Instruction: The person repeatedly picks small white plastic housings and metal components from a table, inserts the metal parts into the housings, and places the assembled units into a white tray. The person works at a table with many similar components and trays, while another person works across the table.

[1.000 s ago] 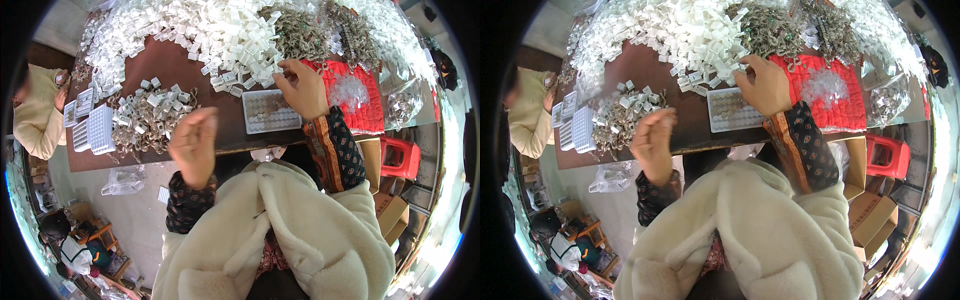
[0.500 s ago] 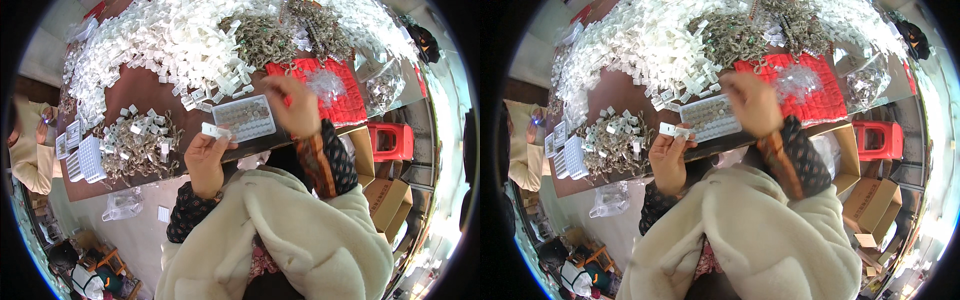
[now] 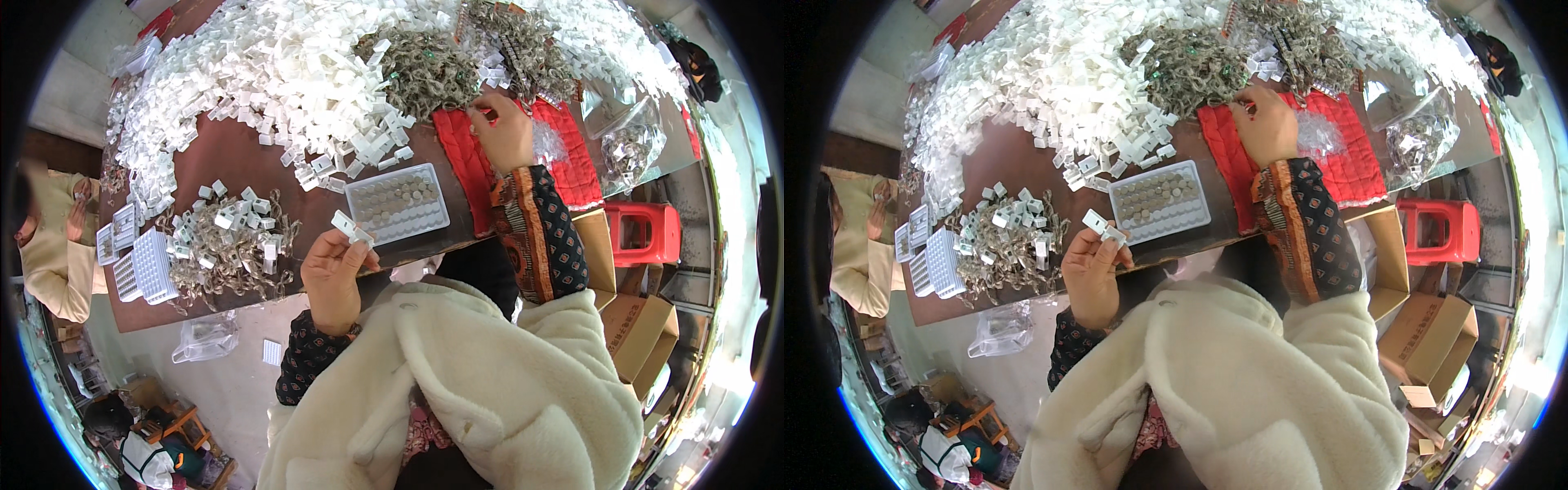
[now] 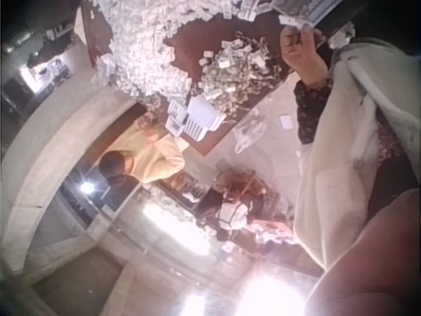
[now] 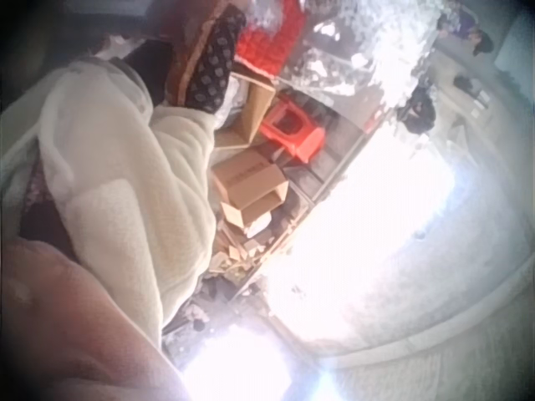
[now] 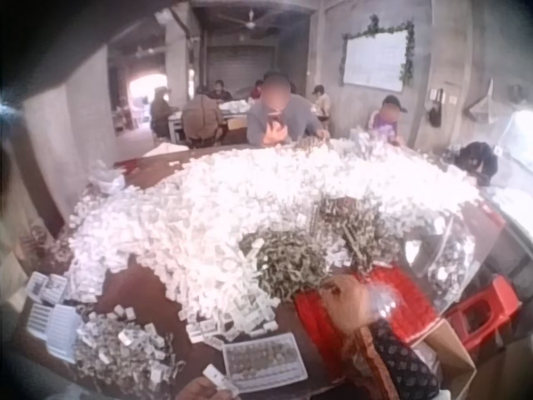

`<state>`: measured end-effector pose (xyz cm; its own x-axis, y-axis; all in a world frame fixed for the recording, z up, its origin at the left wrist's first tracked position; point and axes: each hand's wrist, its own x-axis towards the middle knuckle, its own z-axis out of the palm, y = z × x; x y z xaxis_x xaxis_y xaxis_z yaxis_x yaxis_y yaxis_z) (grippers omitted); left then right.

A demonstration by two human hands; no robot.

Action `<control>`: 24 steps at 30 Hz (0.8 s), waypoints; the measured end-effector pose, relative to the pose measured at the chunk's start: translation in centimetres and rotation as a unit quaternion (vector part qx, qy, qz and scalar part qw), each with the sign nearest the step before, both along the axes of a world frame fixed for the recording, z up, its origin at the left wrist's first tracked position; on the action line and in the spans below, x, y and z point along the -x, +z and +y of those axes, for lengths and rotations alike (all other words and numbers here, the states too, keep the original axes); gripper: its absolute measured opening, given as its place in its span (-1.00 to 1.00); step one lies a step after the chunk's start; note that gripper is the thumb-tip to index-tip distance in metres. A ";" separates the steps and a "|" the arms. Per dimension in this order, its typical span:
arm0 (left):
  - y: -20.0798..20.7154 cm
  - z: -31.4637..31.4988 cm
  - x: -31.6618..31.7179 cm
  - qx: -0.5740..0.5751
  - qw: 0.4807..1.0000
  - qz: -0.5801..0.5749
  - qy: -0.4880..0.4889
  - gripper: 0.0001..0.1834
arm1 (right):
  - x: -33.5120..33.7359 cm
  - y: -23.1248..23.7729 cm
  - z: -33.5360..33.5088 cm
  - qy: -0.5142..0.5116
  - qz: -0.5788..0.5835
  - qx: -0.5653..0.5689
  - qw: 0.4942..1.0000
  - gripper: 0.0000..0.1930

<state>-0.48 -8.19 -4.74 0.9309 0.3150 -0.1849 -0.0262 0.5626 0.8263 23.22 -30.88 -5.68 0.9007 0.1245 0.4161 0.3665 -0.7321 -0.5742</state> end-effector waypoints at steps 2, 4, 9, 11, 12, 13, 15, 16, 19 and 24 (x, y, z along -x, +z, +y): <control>0.0 -0.1 -0.1 0.003 1.000 0.004 -0.001 -0.85 | 0.5 0.7 -0.5 -0.004 0.099 -0.167 0.981 -0.80; -0.1 -0.2 -0.1 -0.001 1.000 0.006 -0.009 -0.85 | 0.8 1.4 -0.5 0.022 0.084 -0.270 0.959 -0.83; -0.2 -0.3 0.0 0.003 1.000 0.000 -0.011 -0.85 | 1.7 3.9 -0.6 0.081 0.028 -0.402 0.911 -0.85; -0.2 -0.3 0.1 0.005 1.000 -0.003 -0.012 -0.84 | 1.9 4.9 -0.9 0.126 0.029 -0.433 0.892 -0.84; -0.3 -0.3 0.1 0.001 1.000 -0.007 -0.015 -0.85 | 2.0 5.3 -0.9 0.127 0.051 -0.460 0.877 -0.84; -0.3 -0.3 0.2 0.001 1.000 -0.010 -0.016 -0.85 | 2.1 5.6 -1.0 0.145 0.066 -0.486 0.859 -0.84; -0.2 -0.3 0.3 -0.001 1.000 -0.020 -0.022 -0.82 | 2.7 6.1 -0.7 0.175 0.096 -0.524 0.828 -0.84; -0.1 -0.3 0.4 -0.004 0.999 -0.026 -0.026 -0.79 | 3.4 6.2 -0.4 0.188 0.111 -0.536 0.816 -0.84; 0.4 -0.2 0.6 0.010 0.996 -0.068 -0.063 -0.71 | 6.5 6.4 1.1 0.238 0.148 -0.530 0.801 -0.83; 1.5 -0.5 0.4 0.068 0.985 -0.127 -0.096 -0.59 | 12.6 6.8 3.9 0.333 0.147 -0.315 0.877 -0.79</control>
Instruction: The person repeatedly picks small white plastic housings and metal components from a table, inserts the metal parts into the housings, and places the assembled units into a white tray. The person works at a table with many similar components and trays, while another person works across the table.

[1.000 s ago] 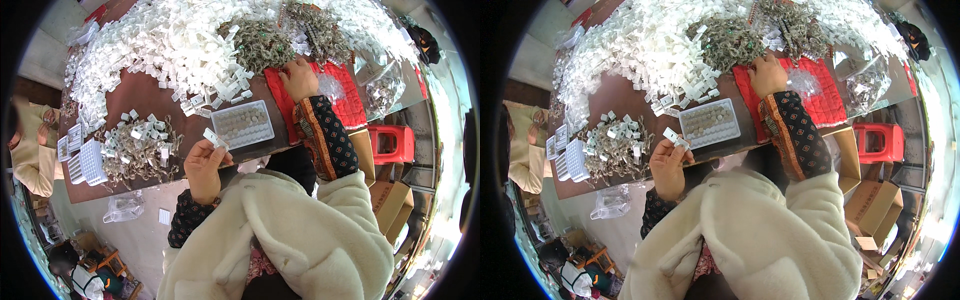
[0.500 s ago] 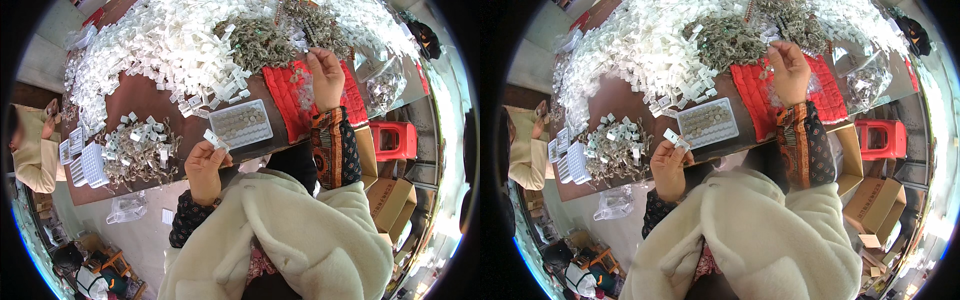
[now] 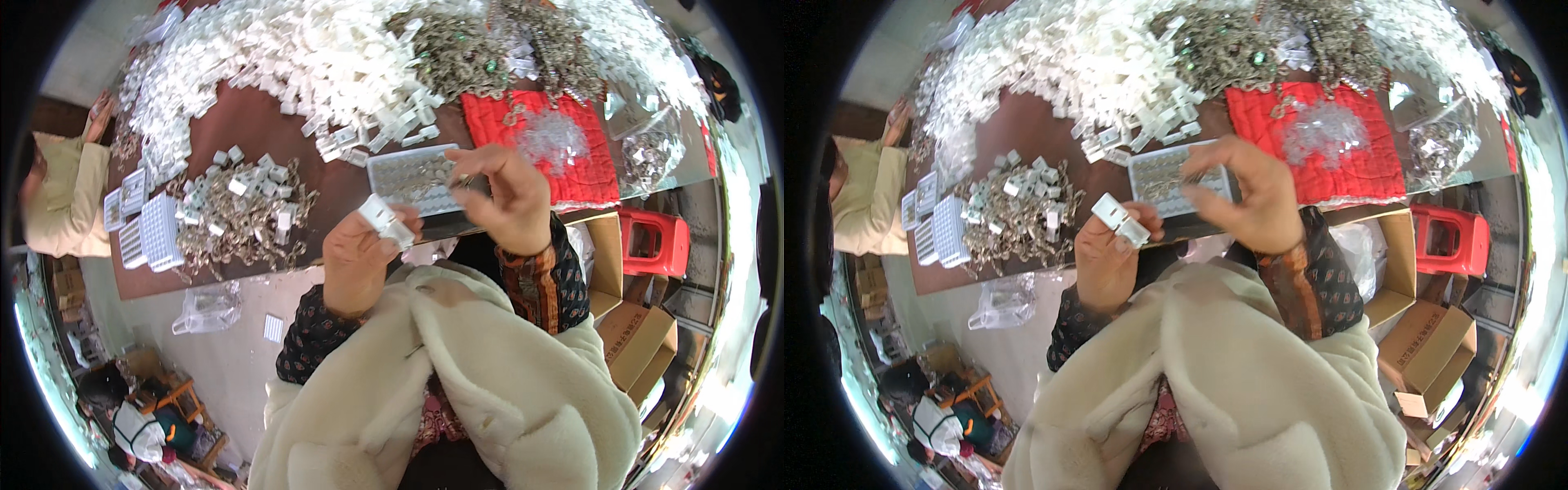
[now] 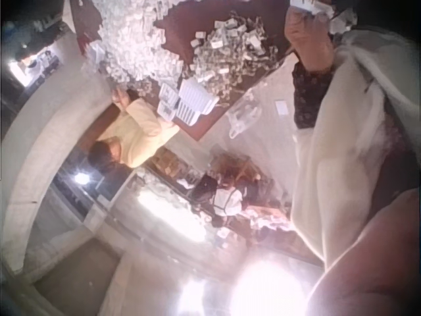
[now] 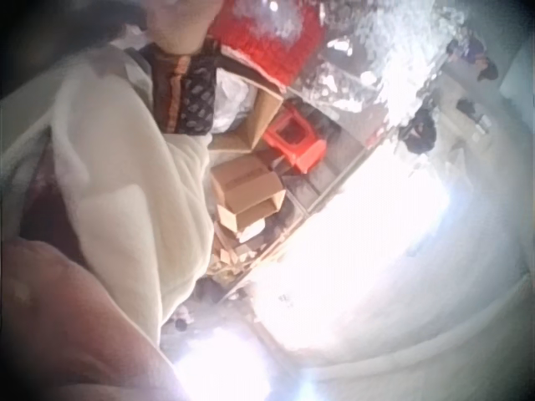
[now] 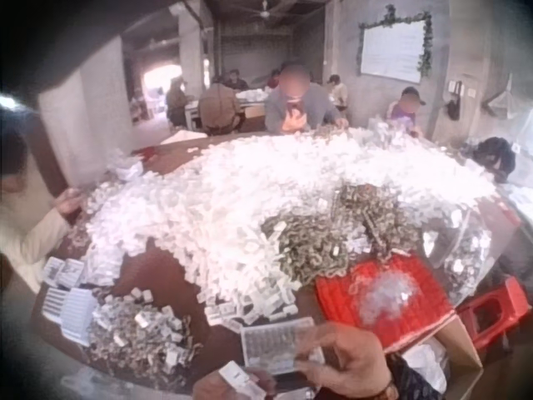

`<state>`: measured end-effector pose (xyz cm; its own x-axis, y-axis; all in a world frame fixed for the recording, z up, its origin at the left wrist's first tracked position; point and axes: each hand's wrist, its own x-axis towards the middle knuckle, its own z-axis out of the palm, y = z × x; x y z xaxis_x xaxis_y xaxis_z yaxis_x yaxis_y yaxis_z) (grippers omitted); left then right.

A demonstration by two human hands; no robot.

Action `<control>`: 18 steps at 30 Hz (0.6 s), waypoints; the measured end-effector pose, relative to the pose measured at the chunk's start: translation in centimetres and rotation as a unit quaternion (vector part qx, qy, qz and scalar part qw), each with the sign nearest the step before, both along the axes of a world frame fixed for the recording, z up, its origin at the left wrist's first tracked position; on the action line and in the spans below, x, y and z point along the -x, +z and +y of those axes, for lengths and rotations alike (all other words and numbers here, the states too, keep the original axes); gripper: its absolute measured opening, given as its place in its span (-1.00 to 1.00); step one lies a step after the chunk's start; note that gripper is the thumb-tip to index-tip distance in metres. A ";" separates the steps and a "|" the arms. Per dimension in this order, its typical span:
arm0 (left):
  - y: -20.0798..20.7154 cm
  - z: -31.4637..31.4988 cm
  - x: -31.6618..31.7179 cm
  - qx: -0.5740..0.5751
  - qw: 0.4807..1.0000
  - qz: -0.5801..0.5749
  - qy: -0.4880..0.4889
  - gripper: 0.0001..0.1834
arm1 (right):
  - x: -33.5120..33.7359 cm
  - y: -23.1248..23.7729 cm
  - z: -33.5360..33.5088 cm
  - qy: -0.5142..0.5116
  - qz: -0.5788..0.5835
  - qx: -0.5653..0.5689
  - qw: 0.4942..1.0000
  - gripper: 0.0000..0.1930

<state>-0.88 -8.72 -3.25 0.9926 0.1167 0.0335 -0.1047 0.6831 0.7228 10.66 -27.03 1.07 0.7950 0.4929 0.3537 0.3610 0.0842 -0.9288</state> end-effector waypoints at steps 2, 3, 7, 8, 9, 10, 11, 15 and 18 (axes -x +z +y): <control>0.2 -0.1 0.1 -0.017 1.000 0.012 0.013 -0.56 | 0.8 0.2 0.9 0.011 -0.221 0.119 0.968 -0.72; 0.4 -0.1 0.3 0.005 1.000 0.018 0.015 -0.55 | 1.3 0.3 1.6 -0.009 -0.273 0.133 0.953 -0.64; 0.1 0.4 0.1 0.084 0.994 -0.068 -0.010 -0.62 | 1.9 0.4 2.9 -0.009 -0.283 0.113 0.952 -0.54; 0.1 0.5 0.3 0.076 0.996 -0.035 -0.008 -0.61 | 2.3 0.3 3.3 -0.017 -0.275 0.108 0.955 -0.57; 0.1 0.5 0.4 0.072 0.997 -0.006 -0.006 -0.60 | 2.5 0.1 3.5 -0.031 -0.264 0.099 0.959 -0.61; 0.1 0.6 0.6 0.069 0.997 0.019 -0.009 -0.59 | 2.5 0.1 3.5 -0.034 -0.259 0.103 0.960 -0.64; 0.1 0.7 0.7 0.049 0.999 0.021 0.004 -0.60 | 2.5 0.0 3.5 -0.053 -0.255 0.093 0.961 -0.66; 0.0 1.4 0.8 0.027 0.999 0.013 0.018 -0.64 | 2.2 -0.2 3.1 -0.044 -0.312 0.115 0.942 -0.75; -0.4 1.5 0.8 0.066 0.998 -0.016 0.011 -0.65 | 2.5 -0.4 3.1 -0.044 -0.317 0.110 0.941 -0.75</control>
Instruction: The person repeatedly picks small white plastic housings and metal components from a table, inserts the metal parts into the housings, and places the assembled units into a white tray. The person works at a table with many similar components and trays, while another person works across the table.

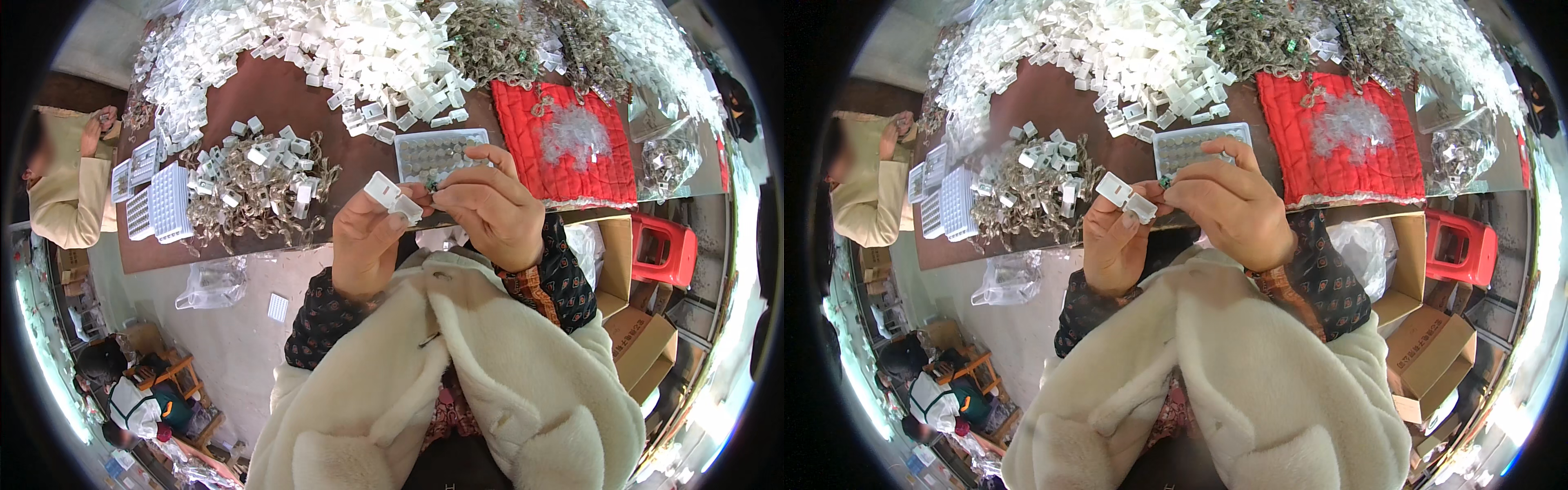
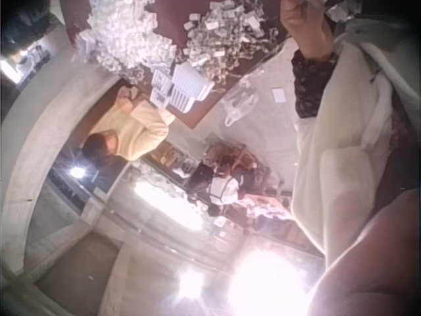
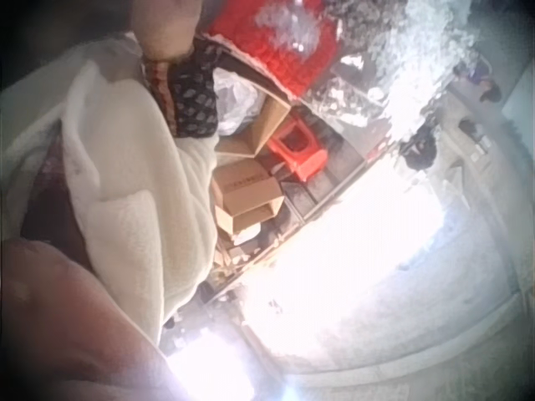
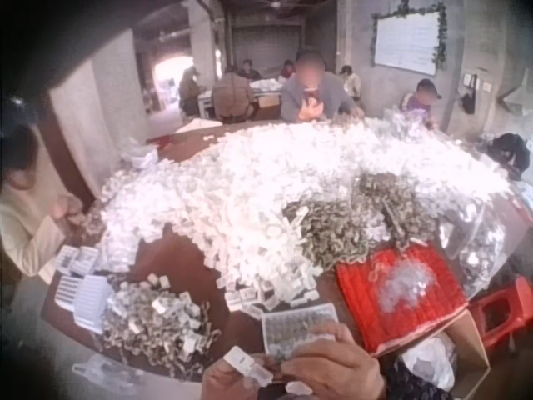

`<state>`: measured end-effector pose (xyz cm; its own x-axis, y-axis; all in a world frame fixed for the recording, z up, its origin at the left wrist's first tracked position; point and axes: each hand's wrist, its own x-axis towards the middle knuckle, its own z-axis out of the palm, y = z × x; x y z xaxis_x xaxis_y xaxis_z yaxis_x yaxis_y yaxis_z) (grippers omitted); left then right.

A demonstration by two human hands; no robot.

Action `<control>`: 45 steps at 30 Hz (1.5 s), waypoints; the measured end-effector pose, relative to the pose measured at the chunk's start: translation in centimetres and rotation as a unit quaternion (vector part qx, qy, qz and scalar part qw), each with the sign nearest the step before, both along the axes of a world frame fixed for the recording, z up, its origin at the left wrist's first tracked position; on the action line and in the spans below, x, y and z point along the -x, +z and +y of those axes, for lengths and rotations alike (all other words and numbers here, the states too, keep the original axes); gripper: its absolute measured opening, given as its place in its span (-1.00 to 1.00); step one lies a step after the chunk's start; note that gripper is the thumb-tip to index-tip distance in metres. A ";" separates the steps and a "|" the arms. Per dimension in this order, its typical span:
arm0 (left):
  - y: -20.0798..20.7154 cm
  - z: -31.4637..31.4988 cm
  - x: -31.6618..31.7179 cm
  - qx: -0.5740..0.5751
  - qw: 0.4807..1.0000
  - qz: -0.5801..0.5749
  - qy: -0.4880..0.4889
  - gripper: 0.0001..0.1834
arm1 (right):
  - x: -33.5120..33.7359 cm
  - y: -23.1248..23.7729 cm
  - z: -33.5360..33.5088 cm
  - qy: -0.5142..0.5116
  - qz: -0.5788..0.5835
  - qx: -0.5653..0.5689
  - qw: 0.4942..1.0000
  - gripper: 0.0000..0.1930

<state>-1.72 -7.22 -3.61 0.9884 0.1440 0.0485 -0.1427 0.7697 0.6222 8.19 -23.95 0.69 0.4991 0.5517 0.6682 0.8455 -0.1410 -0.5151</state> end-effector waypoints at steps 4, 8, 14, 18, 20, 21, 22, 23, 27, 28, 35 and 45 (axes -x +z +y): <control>-0.2 -0.1 0.1 -0.002 0.999 -0.032 0.000 -0.66 | 1.3 -0.4 0.3 -0.019 0.333 -0.074 0.940 -0.75; 0.0 -0.4 0.0 -0.028 0.998 -0.048 0.011 -0.64 | 0.9 -0.4 0.4 0.009 0.289 -0.051 0.956 -0.72; 0.4 -0.2 0.4 -0.075 0.997 0.014 0.009 -0.68 | 1.3 0.5 -0.5 -0.074 -0.070 0.134 0.986 -0.68; 0.2 -0.1 0.3 -0.082 0.996 0.003 0.019 -0.71 | 1.1 -0.4 0.5 -0.045 0.020 0.023 0.999 -0.67; 0.2 -0.1 0.4 -0.072 0.997 0.004 0.021 -0.69 | 1.0 -0.8 0.7 -0.017 0.095 -0.034 0.995 -0.66; 0.2 -0.1 0.4 -0.063 0.998 0.011 0.021 -0.65 | 0.8 -0.9 0.6 -0.001 0.126 -0.045 0.991 -0.66; 0.3 -0.2 0.4 -0.044 0.999 0.007 0.019 -0.61 | 0.8 -1.0 0.5 0.018 0.139 -0.063 0.988 -0.65; 0.4 -0.2 0.4 -0.050 0.998 0.024 0.017 -0.61 | 0.5 -0.9 0.2 0.009 0.087 -0.034 0.996 -0.64; 0.6 -0.2 0.5 -0.079 0.995 0.046 0.026 -0.60 | 0.7 -0.5 -0.1 -0.026 -0.043 0.015 0.999 -0.57; 0.6 -0.1 0.5 -0.092 0.994 0.047 0.033 -0.60 | 0.9 -0.5 0.0 -0.030 -0.038 0.022 0.999 -0.55; -0.1 -0.5 0.0 -0.071 0.996 -0.031 0.048 -0.65 | 1.6 -0.5 0.7 -0.031 0.122 -0.064 0.990 -0.56; -0.6 -0.8 0.0 -0.021 0.997 -0.022 0.067 -0.69 | 1.9 -0.2 0.7 -0.025 0.193 -0.049 0.980 -0.76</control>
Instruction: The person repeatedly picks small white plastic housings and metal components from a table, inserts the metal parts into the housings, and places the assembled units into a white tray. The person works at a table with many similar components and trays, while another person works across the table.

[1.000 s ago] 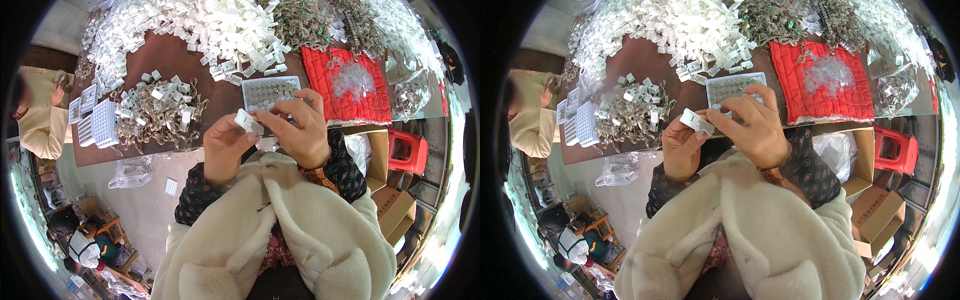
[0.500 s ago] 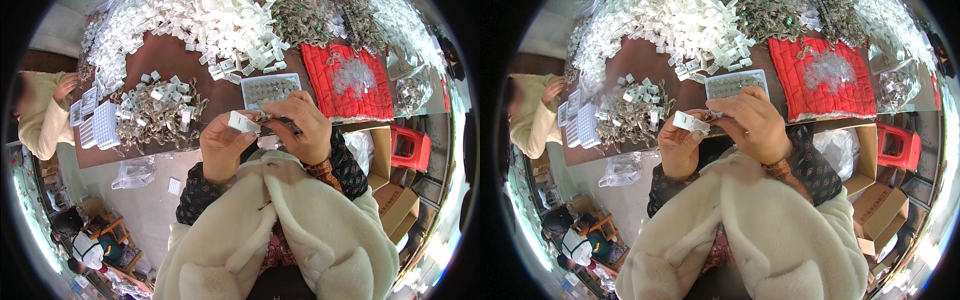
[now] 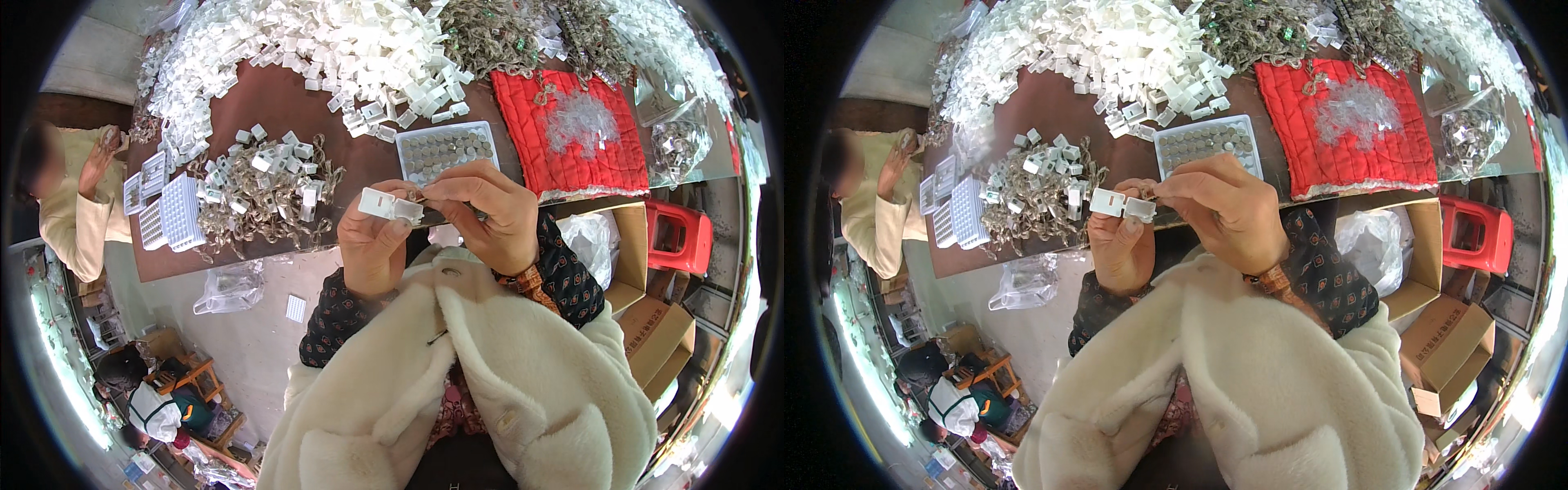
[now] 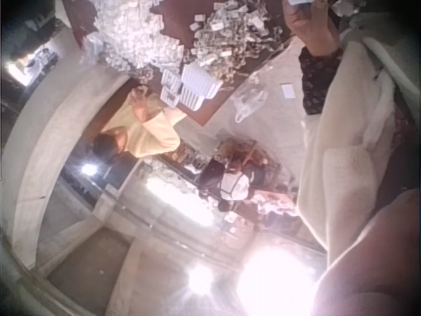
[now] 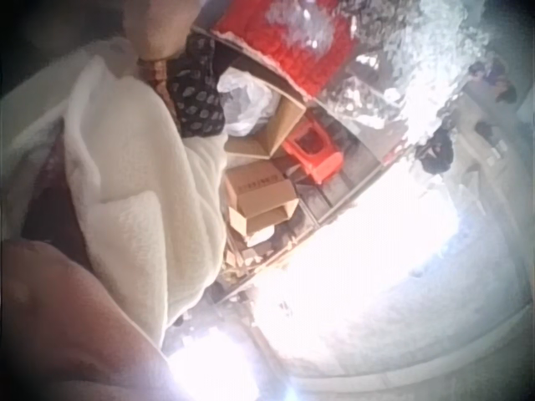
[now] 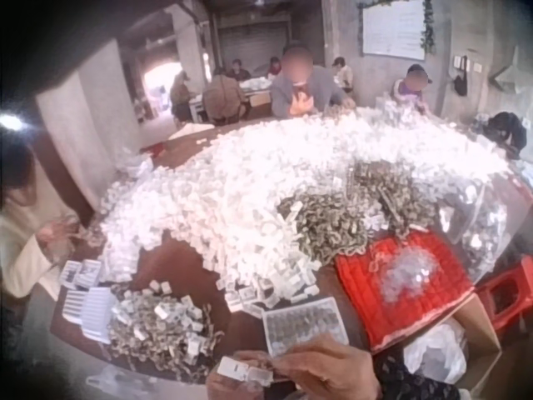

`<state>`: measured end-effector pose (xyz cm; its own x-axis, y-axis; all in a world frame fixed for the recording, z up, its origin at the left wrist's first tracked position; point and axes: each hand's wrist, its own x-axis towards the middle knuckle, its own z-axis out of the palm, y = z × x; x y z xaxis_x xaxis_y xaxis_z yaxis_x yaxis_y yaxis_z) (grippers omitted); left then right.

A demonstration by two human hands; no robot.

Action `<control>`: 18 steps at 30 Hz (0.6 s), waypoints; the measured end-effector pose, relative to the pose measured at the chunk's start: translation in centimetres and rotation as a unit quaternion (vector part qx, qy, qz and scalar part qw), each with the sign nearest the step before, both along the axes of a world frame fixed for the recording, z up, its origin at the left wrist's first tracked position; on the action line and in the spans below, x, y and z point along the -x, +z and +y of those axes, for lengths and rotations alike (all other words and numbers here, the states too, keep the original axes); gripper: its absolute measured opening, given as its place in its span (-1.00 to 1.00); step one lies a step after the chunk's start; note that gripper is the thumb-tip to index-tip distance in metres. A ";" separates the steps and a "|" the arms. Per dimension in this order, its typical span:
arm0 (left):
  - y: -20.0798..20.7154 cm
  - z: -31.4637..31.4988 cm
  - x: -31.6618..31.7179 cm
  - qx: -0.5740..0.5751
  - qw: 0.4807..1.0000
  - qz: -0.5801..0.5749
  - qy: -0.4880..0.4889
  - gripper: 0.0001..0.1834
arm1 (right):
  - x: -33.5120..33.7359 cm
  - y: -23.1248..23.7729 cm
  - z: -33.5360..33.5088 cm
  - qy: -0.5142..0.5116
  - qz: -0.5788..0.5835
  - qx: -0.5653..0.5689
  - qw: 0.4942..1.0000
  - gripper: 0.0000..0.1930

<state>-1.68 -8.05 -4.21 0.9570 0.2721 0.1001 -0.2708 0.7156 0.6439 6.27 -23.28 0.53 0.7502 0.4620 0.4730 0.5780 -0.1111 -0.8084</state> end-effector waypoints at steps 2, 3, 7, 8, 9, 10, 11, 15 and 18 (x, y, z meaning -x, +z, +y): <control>0.0 0.1 0.2 0.005 1.000 0.029 0.002 -0.70 | 0.2 0.4 -0.1 -0.001 0.032 -0.012 0.999 -0.79; 0.0 0.2 0.2 0.008 0.999 0.039 0.002 -0.70 | 0.4 0.6 -0.2 0.001 0.049 -0.024 0.998 -0.79; 0.2 0.0 0.2 -0.023 1.000 0.005 0.012 -0.71 | 0.8 1.3 -0.2 0.022 0.088 -0.012 0.996 -0.81; 0.3 -0.1 0.1 -0.020 1.000 0.008 0.018 -0.71 | 0.8 1.3 -0.2 0.022 0.081 -0.009 0.996 -0.81; 0.4 -0.2 0.1 -0.020 0.999 0.007 0.024 -0.71 | 0.8 1.3 -0.1 0.024 0.076 -0.007 0.997 -0.81; 0.6 -0.3 0.1 -0.021 0.999 0.006 0.030 -0.72 | 0.8 1.3 0.0 0.025 0.076 -0.004 0.997 -0.82; 0.7 -0.3 0.2 -0.034 0.999 0.010 0.035 -0.72 | 0.8 1.3 0.0 0.026 0.071 -0.003 0.997 -0.82; 0.9 -0.3 0.4 -0.077 0.996 0.016 0.049 -0.73 | 0.9 1.3 -0.1 0.032 0.079 0.004 0.996 -0.81; 0.3 0.1 0.3 -0.126 0.990 -0.017 0.062 -0.77 | 0.8 1.5 -0.4 0.059 0.135 -0.007 0.989 -0.82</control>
